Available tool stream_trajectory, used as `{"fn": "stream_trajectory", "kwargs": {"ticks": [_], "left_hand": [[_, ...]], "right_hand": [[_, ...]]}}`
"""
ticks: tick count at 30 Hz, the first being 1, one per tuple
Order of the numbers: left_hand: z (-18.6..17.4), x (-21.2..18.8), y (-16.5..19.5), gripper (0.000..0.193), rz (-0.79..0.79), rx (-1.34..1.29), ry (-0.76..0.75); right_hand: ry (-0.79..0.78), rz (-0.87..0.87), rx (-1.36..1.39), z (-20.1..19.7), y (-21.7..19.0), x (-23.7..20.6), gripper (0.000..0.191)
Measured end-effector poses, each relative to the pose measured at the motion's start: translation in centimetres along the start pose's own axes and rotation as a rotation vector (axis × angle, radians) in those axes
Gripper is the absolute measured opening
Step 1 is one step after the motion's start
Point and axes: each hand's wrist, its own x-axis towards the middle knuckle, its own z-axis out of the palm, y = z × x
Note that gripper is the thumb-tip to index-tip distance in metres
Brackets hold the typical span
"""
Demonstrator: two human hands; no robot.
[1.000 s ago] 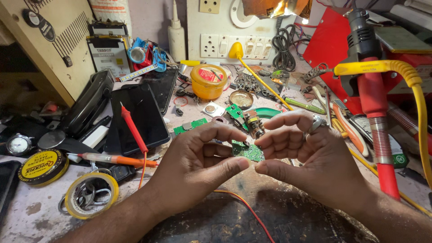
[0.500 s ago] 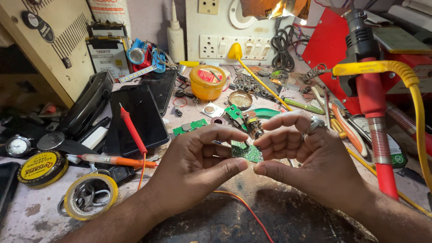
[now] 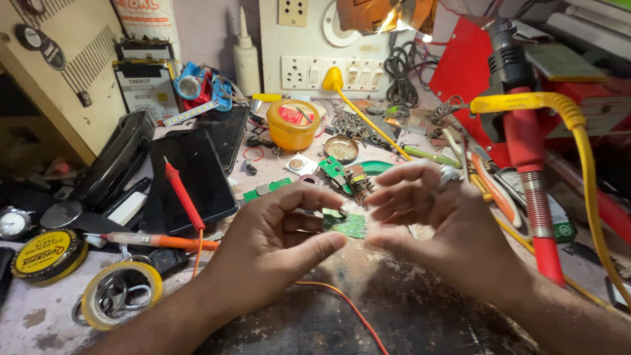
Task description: The person repairs a small green circuit board at a cluttered electronics workbench. They first handle and inspect the board and a small component, then use a soldering iron to solder points on the board, repositioning it and checking it between soldering passes.
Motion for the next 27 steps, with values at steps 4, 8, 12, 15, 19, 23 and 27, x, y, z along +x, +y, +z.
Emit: {"fn": "stream_trajectory", "kwargs": {"ticks": [4,8,12,15,19,23,27], "left_hand": [[-0.7,0.0,0.2,0.039,-0.084,0.174,0.046],[-1.1,-0.2,0.4,0.036,-0.076,0.176,0.012],[-1.6,-0.6,1.1,0.036,-0.123,0.288,-0.018],[-1.8,-0.7,1.4,0.036,-0.158,0.348,-0.047],[-1.8,-1.0,1.9,0.037,-0.125,0.393,-0.085],[-1.8,-1.3,2.4,0.034,-0.158,0.410,-0.078],[-2.0,-1.0,2.2,0.034,-0.149,0.462,-0.073]], "right_hand": [[0.357,0.144,0.175,-2.0,-0.1,1.3,0.046],[0.487,0.195,0.149,-3.6,1.7,1.9,0.065],[0.536,0.073,-0.011,-4.6,3.0,2.8,0.079],[0.522,-0.059,-0.116,-5.8,2.7,4.3,0.064],[0.477,-0.130,-0.311,-6.7,2.4,5.6,0.044],[0.551,-0.363,-1.077,-8.2,2.2,5.4,0.021],[0.507,-0.427,-0.882,-12.0,1.8,5.1,0.021]]}}
